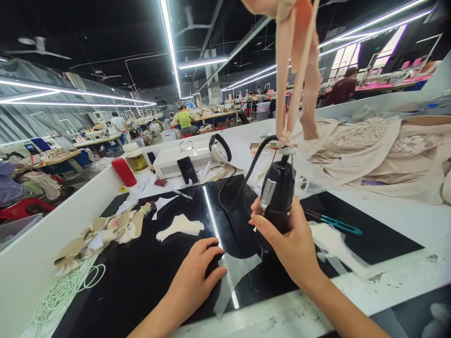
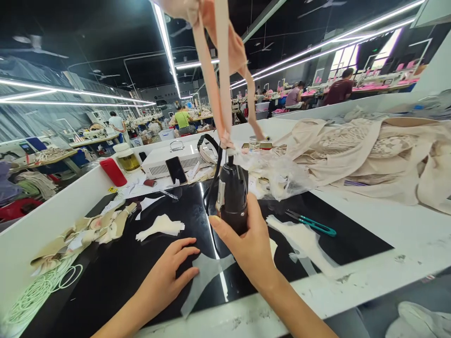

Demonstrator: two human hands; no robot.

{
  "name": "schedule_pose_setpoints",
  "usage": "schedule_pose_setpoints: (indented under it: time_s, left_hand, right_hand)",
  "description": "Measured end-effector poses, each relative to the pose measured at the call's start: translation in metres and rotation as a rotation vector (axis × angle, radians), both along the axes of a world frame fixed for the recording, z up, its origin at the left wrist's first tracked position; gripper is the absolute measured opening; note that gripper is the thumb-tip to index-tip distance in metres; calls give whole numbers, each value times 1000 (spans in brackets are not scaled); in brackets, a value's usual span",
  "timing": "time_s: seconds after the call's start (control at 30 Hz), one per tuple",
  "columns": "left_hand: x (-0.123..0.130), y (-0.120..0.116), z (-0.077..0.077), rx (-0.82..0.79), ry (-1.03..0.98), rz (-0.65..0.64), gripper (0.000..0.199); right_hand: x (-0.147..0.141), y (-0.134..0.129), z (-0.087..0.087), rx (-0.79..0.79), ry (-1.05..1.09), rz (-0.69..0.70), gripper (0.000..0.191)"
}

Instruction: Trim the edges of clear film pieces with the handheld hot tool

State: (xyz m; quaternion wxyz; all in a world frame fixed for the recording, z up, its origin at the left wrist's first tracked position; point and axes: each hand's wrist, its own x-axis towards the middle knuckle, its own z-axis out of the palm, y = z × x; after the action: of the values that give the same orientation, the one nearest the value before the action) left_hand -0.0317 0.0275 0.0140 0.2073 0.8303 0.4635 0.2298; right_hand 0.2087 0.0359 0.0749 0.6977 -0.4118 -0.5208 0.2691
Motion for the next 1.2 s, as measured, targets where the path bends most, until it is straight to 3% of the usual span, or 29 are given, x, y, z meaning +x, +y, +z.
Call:
schedule_pose_setpoints:
  time_s: [0.1, 0.17, 0.27, 0.43, 0.6, 0.77, 0.87, 1.07, 1.2]
  left_hand:
    - [2, 1, 2, -55, -55, -8, 21]
    - [3, 1, 4, -88, -95, -9, 17]
    - [3, 2, 3, -108, -125, -4, 13]
    - [4, 3, 1, -137, -218, -13, 7]
    - [5, -2, 10, -237, -351, -17, 9]
    - [-10, -1, 19, -395, -502, 44, 29]
    - [-25, 5, 18, -470, -599, 124, 41]
    - [-54, 14, 17, -559, -724, 218, 67]
    - [-71, 34, 22, -455, -721, 268, 66]
  right_hand:
    - [2, 0, -1, 69, -20, -30, 56]
    - [5, -4, -3, 178, -3, -138, 63]
    - [8, -17, -9, 370, -76, -281, 41]
    - [-2, -32, -22, 539, -658, 77, 30]
    - [-19, -28, -41, 387, -849, 203, 31]
    - [-25, -20, -59, 125, -819, 349, 17]
    - [-38, -8, -65, -37, -747, 448, 22]
    - [-79, 18, -62, 3, -620, 379, 23]
    - [-101, 39, -58, -2, -657, 324, 25]
